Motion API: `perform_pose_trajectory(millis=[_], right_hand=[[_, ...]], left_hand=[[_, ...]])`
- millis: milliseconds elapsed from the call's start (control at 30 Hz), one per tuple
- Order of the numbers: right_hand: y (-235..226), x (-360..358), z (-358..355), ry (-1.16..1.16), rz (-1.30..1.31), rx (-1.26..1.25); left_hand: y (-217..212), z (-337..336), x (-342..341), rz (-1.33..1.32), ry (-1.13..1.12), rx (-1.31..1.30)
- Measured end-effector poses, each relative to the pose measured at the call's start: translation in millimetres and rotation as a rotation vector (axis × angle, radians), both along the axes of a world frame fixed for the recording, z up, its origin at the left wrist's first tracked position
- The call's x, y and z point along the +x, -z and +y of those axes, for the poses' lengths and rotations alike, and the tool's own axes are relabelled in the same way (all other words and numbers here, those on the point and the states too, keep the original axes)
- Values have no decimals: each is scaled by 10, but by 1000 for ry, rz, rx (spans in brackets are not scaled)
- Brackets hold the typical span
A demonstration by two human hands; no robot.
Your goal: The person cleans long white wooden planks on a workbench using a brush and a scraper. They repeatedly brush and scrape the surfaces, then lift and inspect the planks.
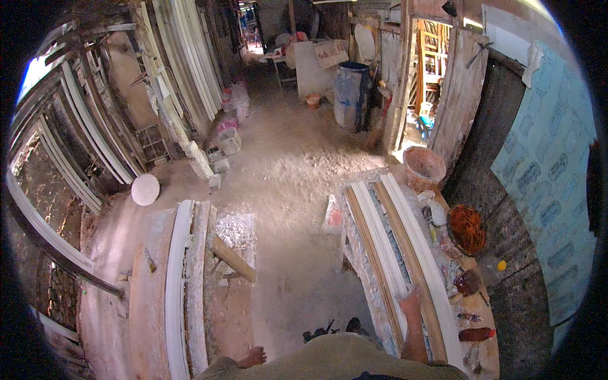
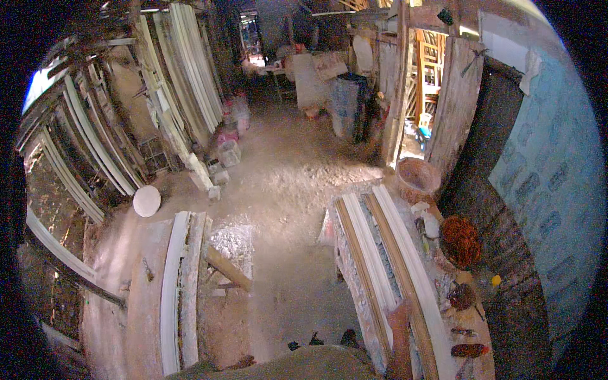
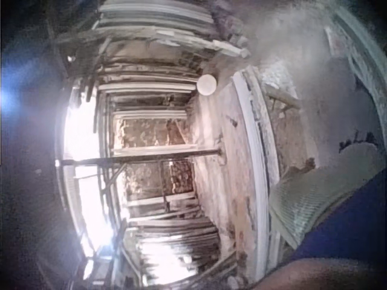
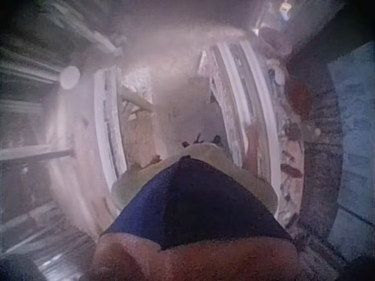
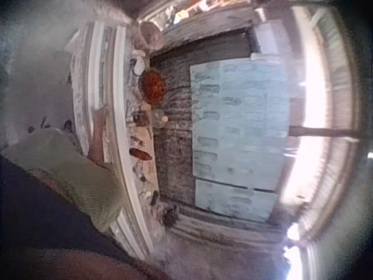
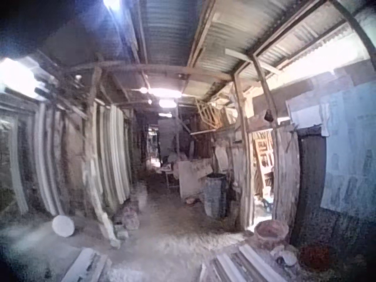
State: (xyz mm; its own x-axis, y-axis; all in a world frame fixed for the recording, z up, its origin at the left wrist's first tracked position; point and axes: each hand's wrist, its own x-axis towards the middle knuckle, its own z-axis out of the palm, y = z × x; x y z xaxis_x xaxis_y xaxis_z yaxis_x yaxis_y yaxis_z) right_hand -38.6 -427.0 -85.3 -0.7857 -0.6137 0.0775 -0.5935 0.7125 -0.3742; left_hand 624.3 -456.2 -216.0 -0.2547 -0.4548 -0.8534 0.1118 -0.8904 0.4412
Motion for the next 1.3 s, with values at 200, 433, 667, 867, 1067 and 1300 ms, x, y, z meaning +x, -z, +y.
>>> perform_pose_trajectory(millis=[200,433,667,867,1067,1300], right_hand=[[194,-415,-28,-215,-442,1],[587,-497,50,-123,-322,-25],[-179,-244,-59,-74,-460,65],[-400,-90,-74,13,-470,50],[-361,-92,-105,-50,-492,-36],[227,-270,-27,-2,-589,-150]], left_hand=[[262,-8,-262,-117,49,209],[104,-1031,-1725,-429,368,-291],[-323,-1553,-2358,-338,597,-562],[-146,-1319,-2044,-367,646,-361],[44,-748,-1329,-218,653,-292],[155,-626,-1220,-67,484,-227]])
